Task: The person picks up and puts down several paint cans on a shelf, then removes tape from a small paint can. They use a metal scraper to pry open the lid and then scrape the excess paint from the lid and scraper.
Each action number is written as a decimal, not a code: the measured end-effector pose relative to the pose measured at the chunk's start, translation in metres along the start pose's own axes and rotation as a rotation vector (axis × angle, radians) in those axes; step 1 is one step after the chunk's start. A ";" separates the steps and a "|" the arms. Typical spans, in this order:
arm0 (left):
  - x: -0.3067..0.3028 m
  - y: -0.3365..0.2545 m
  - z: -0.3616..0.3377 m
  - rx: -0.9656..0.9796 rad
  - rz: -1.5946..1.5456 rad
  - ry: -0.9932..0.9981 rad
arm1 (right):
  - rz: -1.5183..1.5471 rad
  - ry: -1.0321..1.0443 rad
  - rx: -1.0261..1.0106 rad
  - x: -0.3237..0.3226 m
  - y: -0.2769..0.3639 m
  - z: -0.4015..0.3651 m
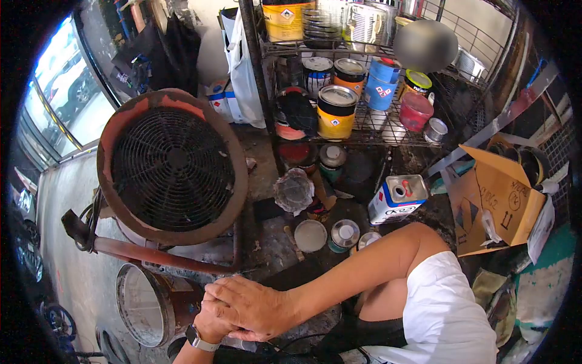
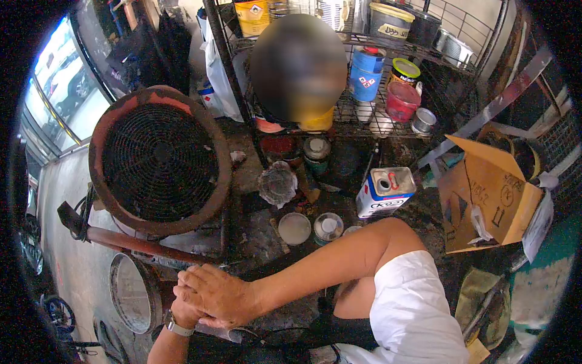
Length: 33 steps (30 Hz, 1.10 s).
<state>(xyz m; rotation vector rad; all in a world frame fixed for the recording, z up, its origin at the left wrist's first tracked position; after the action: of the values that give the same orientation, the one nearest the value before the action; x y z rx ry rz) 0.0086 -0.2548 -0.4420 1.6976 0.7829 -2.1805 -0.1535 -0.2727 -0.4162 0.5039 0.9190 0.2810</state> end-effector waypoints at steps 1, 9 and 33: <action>0.000 0.000 0.000 -0.006 0.004 -0.002 | -0.002 -0.001 0.005 0.001 -0.001 -0.001; 0.002 0.003 -0.003 -0.063 0.031 -0.022 | -0.054 -0.034 -0.008 0.004 0.002 -0.001; 0.003 0.000 0.000 -0.117 0.084 -0.026 | -0.064 0.007 0.007 0.008 0.003 -0.004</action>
<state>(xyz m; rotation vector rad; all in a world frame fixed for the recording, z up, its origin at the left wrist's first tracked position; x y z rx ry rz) 0.0074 -0.2543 -0.4443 1.6125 0.8011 -2.0554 -0.1526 -0.2655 -0.4223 0.4793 0.9412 0.2221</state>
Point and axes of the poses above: each hand's wrist, its own z-axis towards the middle knuckle, its own x-axis out of the palm, y = z × x, the point moved 2 cm from there along z, towards the middle knuckle, and after that the axes turned 14 degrees about y, right-handed, at the moved point
